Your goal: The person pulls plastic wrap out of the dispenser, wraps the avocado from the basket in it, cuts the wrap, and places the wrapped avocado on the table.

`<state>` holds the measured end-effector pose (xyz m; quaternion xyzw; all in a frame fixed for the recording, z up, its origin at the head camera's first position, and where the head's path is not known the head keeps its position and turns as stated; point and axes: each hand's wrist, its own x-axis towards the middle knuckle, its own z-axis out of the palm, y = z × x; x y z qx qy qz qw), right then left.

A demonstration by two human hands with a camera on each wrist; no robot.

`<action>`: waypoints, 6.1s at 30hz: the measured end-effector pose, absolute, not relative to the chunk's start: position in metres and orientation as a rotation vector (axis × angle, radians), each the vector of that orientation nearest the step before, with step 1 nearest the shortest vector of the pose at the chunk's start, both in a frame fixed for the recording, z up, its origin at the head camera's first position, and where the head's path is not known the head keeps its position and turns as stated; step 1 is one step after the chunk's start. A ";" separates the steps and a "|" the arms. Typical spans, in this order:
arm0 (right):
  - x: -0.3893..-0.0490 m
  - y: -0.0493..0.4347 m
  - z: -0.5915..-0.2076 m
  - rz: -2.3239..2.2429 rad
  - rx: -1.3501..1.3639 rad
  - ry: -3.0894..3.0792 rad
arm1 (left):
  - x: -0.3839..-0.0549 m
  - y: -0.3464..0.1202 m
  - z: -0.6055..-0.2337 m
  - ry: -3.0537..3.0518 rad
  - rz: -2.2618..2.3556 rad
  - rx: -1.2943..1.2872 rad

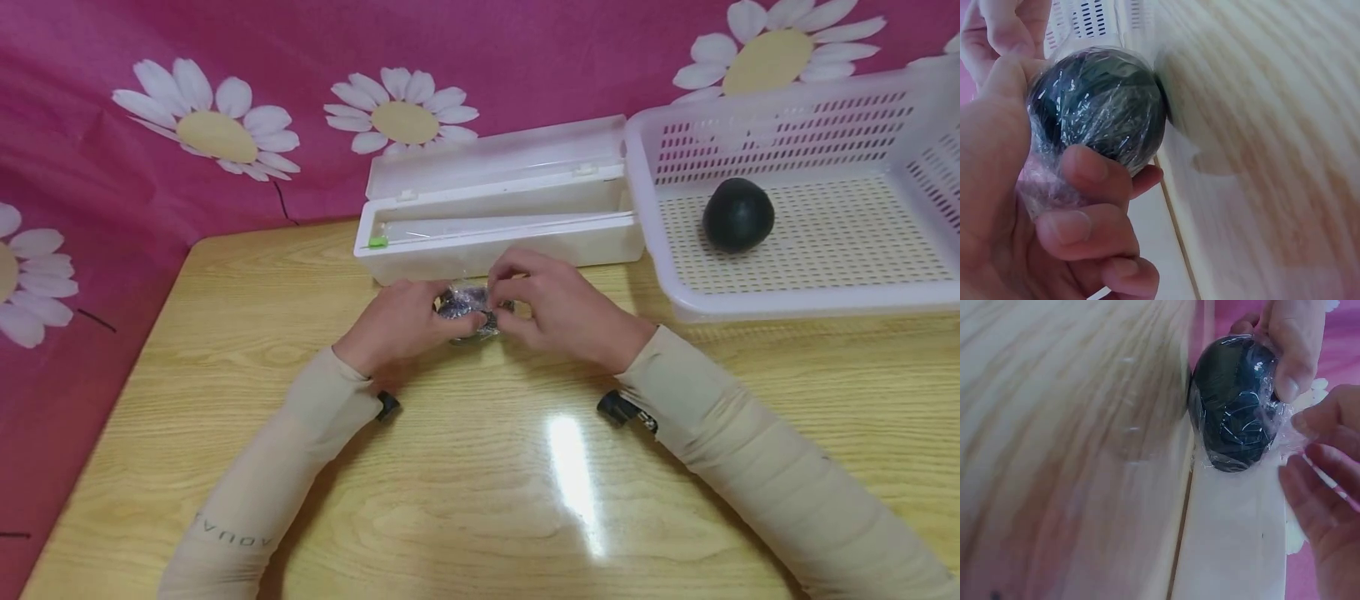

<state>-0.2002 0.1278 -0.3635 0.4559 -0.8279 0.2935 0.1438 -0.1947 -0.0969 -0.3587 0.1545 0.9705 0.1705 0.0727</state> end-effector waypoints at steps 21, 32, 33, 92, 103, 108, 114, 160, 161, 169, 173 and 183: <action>-0.196 0.130 -0.363 0.771 1.460 -2.459 | -0.212 -0.120 -0.358 2.581 0.590 0.503; -0.196 0.126 -0.365 0.655 1.529 -2.447 | -0.215 -0.124 -0.361 2.578 0.689 0.542; -0.195 0.125 -0.365 0.632 1.534 -2.446 | -0.214 -0.124 -0.360 2.569 0.704 0.517; -0.202 0.126 -0.369 0.492 1.373 -2.776 | -0.189 -0.126 -0.348 2.827 0.775 0.780; -0.200 0.118 -0.364 0.669 1.334 -2.694 | -0.183 -0.127 -0.335 2.741 0.763 0.845; -0.198 0.116 -0.363 0.678 1.329 -2.701 | -0.182 -0.134 -0.326 2.720 0.789 0.803; -0.198 0.115 -0.364 0.656 1.393 -2.619 | -0.187 -0.135 -0.328 2.822 0.791 0.931; -0.201 0.123 -0.363 0.633 1.248 -2.733 | -0.173 -0.122 -0.356 2.996 0.444 1.103; -0.201 0.124 -0.363 0.629 1.254 -2.729 | -0.174 -0.122 -0.356 2.993 0.443 1.101; -0.204 0.130 -0.361 0.716 1.264 -2.810 | -0.178 -0.121 -0.353 2.946 0.463 1.040; -0.204 0.132 -0.362 0.716 1.239 -2.828 | -0.183 -0.120 -0.353 2.930 0.473 0.971; -0.206 0.131 -0.363 0.746 1.209 -2.815 | -0.188 -0.121 -0.354 2.905 0.520 0.985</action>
